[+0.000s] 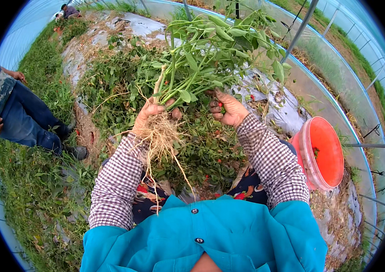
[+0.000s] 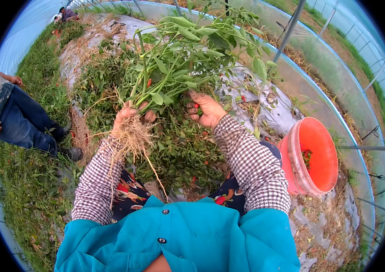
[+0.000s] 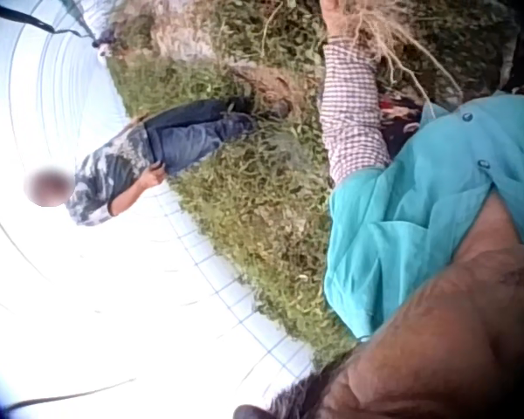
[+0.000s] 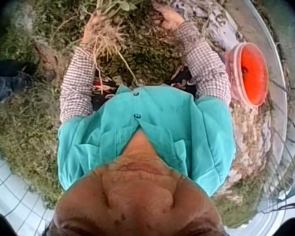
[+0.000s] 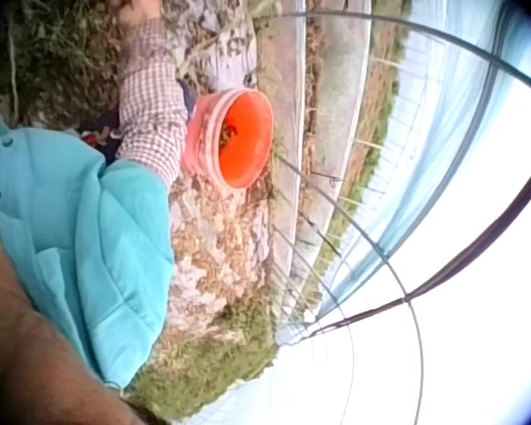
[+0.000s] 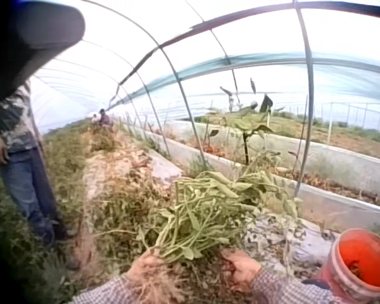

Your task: The person harvests peppers by hand, pulling plants from the soil and picking individual peppers from the branches. The harvested peppers are placed into a red bucket on the ground.

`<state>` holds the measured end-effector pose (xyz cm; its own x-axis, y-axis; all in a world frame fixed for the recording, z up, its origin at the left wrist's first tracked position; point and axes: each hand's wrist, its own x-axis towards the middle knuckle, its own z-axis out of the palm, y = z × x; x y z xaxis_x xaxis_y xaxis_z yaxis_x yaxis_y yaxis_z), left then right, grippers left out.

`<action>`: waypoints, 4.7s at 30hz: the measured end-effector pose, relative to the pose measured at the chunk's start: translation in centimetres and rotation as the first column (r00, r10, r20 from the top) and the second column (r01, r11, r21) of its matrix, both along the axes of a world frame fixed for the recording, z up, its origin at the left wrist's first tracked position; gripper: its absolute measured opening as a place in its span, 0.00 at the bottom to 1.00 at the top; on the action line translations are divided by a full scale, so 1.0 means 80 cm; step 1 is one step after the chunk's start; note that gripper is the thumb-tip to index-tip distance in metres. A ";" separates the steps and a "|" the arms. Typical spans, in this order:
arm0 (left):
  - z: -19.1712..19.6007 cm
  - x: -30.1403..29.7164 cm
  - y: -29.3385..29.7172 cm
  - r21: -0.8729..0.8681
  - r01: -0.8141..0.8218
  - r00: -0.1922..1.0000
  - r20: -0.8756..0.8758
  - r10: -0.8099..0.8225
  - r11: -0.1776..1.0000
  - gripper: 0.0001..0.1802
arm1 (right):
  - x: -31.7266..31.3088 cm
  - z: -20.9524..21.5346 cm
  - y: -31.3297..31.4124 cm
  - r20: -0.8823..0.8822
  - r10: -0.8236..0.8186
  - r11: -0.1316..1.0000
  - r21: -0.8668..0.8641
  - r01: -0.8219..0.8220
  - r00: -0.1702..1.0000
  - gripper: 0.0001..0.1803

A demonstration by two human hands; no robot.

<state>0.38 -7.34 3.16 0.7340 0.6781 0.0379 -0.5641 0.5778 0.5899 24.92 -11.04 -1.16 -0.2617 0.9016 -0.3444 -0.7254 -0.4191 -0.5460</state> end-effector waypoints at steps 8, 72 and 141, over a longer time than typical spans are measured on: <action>-0.017 -0.007 0.011 0.300 0.025 0.901 -0.419 0.108 0.954 0.38 | 0.006 0.025 0.016 -0.226 0.090 0.977 0.207 -0.043 0.970 0.12; -0.244 0.026 0.083 -0.233 -0.021 0.797 -0.591 -0.124 0.972 0.21 | -0.010 -0.022 -0.020 0.969 -0.133 0.625 0.244 -0.741 0.207 0.26; -0.135 0.021 0.056 0.251 -0.036 0.745 -0.638 0.193 0.967 0.29 | -0.034 0.078 0.013 0.718 -0.677 0.679 0.694 -0.241 0.159 0.15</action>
<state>2.06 -2.84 -7.67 0.5480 0.7914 -0.2709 -0.0481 0.3531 0.9343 22.20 -9.99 5.11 0.0708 0.8869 0.4566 0.5087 0.3616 -0.7813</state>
